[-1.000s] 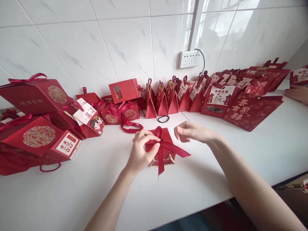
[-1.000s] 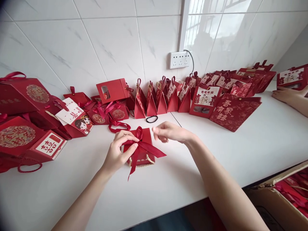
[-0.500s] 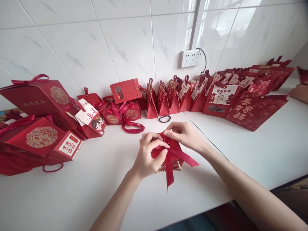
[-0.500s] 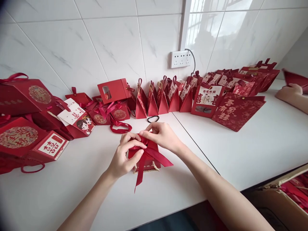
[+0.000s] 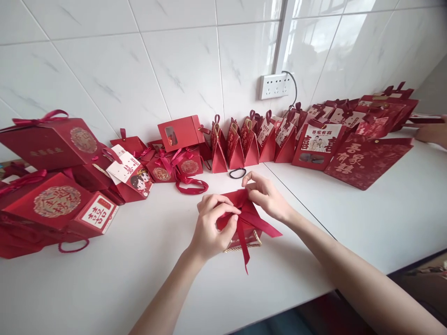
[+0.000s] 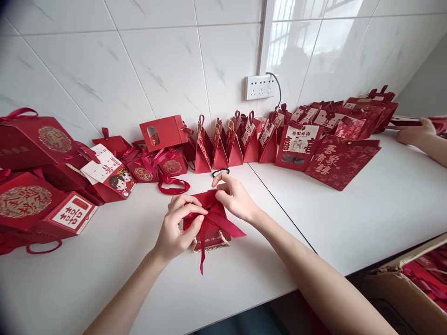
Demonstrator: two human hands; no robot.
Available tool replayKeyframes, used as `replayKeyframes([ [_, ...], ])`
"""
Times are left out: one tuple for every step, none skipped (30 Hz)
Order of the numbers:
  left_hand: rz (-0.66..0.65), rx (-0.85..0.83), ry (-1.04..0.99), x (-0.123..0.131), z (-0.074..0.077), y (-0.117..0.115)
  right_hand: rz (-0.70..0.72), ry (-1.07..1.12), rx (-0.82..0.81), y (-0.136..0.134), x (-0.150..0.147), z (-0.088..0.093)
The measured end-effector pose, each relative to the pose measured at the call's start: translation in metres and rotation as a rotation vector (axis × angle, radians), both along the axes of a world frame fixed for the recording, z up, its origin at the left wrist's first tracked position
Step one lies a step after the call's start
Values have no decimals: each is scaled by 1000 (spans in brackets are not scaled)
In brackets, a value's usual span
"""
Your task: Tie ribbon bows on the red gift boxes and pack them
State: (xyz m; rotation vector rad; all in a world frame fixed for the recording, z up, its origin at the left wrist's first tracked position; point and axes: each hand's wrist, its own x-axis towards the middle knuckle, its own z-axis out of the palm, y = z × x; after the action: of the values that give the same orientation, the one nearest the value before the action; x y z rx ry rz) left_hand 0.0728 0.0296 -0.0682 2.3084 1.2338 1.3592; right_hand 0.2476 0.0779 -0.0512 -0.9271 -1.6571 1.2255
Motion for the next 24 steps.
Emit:
replayKeyframes([
  [-10, 0, 1, 0, 0, 0, -16, -15, 2, 0, 1, 0],
  [-21, 0, 1, 0, 1, 0, -51, -43, 7, 1, 1, 1],
  [-34, 2, -1, 0, 1, 0, -94, -84, 14, 1, 2, 1],
  [-46, 4, -3, 0, 1, 1, -135, -137, 19, 2, 2, 1],
  [-56, 8, -7, 0, 2, 1, -165, -195, 21, 2, 2, 2],
  [-64, 11, -13, 0, 2, 1, -180, -248, 17, 2, 1, 2],
  [-68, 13, -19, 0, 2, 1, -182, -288, 7, 2, 1, 3],
  [-71, 13, -23, 0, 2, 1, -179, -313, -5, 2, 0, 4],
  [-72, 13, -27, 0, 2, 1, -175, -331, -16, 2, -1, 5],
  [-72, 12, -31, 0, 2, 0, -169, -344, -23, 2, -1, 6],
  [-73, 9, -33, 0, 2, 0, -164, -360, -25, 1, -1, 7],
  [-77, 7, -34, 0, 3, 0, -164, -384, -19, 0, -1, 8],
  [-86, 6, -34, 0, 3, 0, -172, -418, -3, -2, -1, 9],
  [-99, 6, -34, 0, 3, 0, -187, -457, 19, -3, 0, 10],
  [-111, 5, -34, 0, 3, 0, -203, -493, 44, -4, 0, 10],
  [-121, 1, -32, 0, 3, 0, -213, -517, 66, -5, 0, 10],
  [-122, -6, -31, 0, 3, -1, -212, -520, 78, -6, -1, 10],
  [-114, -13, -29, 0, 3, -1, -198, -500, 73, -6, -1, 9],
  [-95, -19, -29, 1, 3, -1, -175, -457, 51, -5, -1, 7],
  [-66, -20, -30, 1, 2, -1, -151, -398, 17, -4, -2, 5],
  [-31, -16, -32, 1, 2, 0, -129, -329, -20, -2, -3, 3],
  [9, -6, -39, 0, 1, 1, -112, -259, -55, 0, -3, 1],
  [51, 4, -53, 0, 0, 2, -97, -194, -86, 2, -4, -1],
  [92, 9, -74, -1, -2, 3, -82, -136, -112, 5, -5, -3],
])
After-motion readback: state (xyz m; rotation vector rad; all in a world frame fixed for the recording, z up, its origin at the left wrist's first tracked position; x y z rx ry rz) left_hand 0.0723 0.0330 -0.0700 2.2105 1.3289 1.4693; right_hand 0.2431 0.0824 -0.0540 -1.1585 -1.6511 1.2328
